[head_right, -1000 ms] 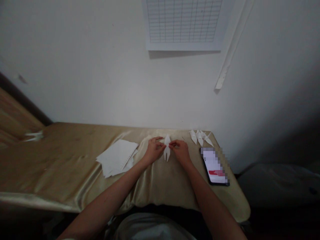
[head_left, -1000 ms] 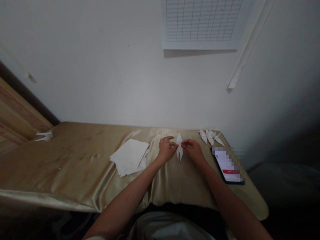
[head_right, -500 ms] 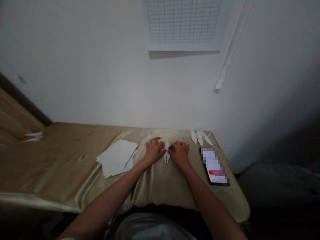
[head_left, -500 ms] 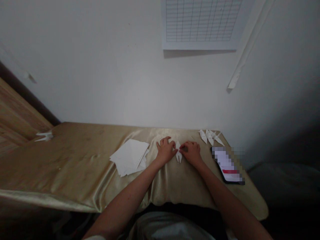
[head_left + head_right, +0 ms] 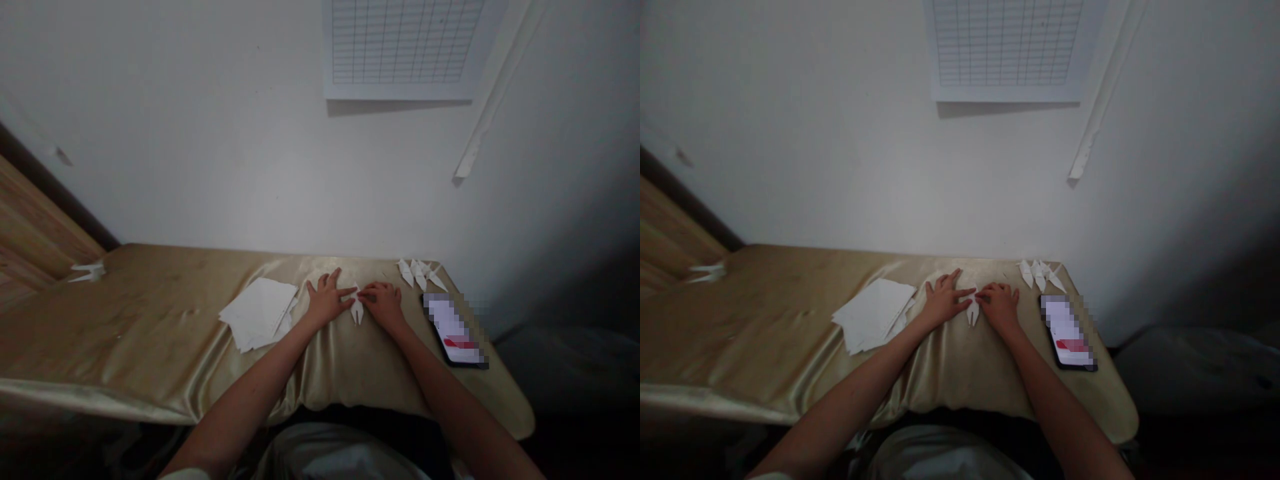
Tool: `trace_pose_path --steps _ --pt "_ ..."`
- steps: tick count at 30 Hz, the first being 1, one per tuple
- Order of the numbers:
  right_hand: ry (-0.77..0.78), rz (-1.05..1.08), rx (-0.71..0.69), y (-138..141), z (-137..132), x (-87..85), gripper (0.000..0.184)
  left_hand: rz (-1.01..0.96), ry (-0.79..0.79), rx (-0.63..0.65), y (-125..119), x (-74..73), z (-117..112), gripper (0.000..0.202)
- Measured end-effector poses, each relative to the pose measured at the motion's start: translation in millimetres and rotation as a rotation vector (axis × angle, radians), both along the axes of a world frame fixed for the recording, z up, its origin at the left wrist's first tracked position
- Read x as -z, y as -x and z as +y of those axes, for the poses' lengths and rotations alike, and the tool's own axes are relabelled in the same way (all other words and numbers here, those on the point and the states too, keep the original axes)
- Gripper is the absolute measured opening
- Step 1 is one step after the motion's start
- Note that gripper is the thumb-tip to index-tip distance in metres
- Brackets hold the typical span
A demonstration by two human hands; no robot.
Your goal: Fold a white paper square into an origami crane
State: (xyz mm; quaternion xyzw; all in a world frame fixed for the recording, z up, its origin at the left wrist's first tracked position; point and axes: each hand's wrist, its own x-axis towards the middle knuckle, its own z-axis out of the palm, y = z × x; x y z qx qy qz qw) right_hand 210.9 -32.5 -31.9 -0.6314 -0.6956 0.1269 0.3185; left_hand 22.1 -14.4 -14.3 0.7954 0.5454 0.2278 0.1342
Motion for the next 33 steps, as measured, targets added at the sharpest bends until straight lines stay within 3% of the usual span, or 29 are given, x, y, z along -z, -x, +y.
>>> trace_pose_path --steps 8,12,18,33 --pt "0.014 -0.044 -0.017 -0.6 1.6 1.2 0.014 0.004 0.054 0.012 0.9 -3.7 9.5 0.039" --pt "0.047 -0.072 -0.023 -1.3 0.3 -2.8 0.017 0.121 0.068 0.027 2.0 -7.2 8.4 0.044" --pt "0.141 -0.112 -0.023 -1.1 -2.0 -11.7 0.021 0.312 0.145 0.087 5.2 -17.9 9.9 0.064" --pt "0.179 -0.145 -0.02 -1.1 -0.5 -13.2 0.023 0.453 0.301 0.24 5.5 -24.4 12.2 0.109"
